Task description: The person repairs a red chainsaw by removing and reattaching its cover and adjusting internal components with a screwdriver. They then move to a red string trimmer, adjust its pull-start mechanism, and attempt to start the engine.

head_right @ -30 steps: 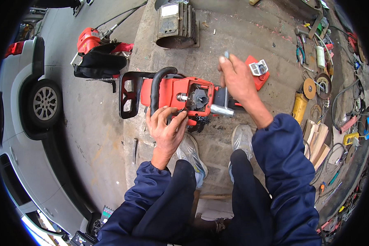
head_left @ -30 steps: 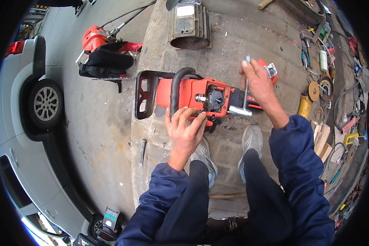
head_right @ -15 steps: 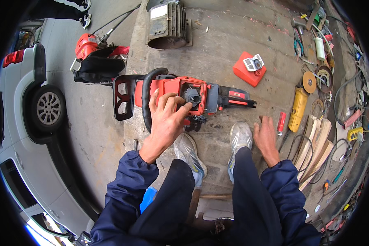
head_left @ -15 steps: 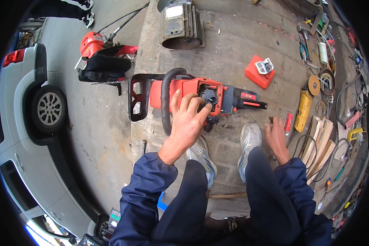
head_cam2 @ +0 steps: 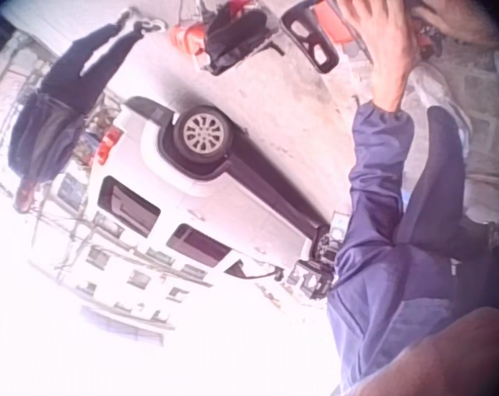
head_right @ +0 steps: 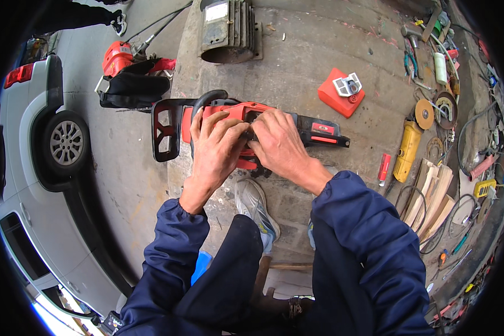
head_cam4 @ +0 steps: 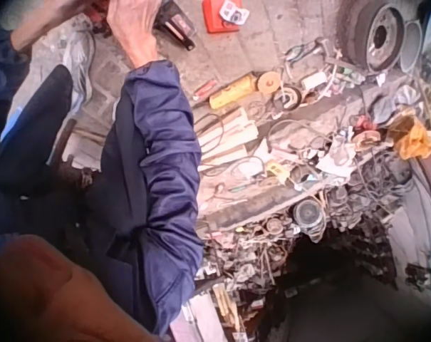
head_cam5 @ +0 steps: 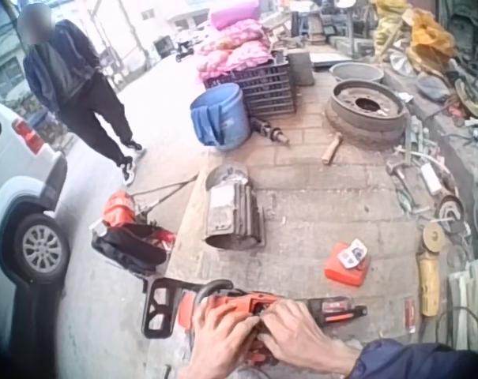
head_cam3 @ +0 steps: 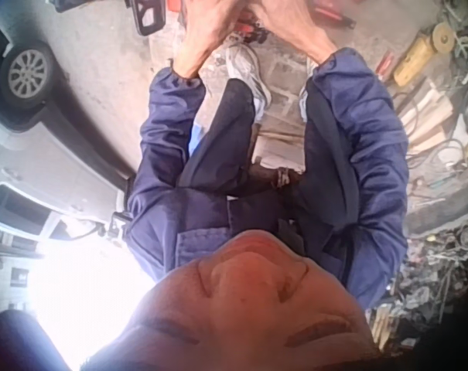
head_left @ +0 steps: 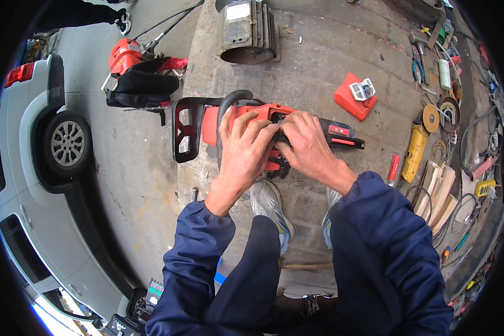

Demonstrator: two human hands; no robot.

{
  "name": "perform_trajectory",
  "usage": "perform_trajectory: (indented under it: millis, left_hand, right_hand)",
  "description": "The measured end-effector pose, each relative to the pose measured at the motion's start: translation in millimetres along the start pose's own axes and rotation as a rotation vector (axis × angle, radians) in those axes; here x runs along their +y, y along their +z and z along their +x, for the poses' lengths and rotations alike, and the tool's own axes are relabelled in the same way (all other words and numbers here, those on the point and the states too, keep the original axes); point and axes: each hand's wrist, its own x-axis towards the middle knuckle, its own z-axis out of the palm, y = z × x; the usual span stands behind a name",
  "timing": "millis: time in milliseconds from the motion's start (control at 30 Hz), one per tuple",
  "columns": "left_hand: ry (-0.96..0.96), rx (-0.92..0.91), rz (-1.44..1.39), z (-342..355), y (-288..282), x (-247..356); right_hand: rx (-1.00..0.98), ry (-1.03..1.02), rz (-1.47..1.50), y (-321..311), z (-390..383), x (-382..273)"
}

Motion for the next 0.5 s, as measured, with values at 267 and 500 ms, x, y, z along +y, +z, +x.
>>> perform_trajectory:
  millis: [267, 500]
  left_hand:
    - [-0.163, 0.222, 0.006, -13.8, -23.1, -22.8]
    - [-0.443, 0.331, -0.202, -28.3, -6.3, -27.5]
  right_hand:
    - [0.012, 0.006, 0.021, 6.6, 2.0, 2.6]
    - [-0.044, -0.09, 0.013, 2.2, 10.7, 7.4]
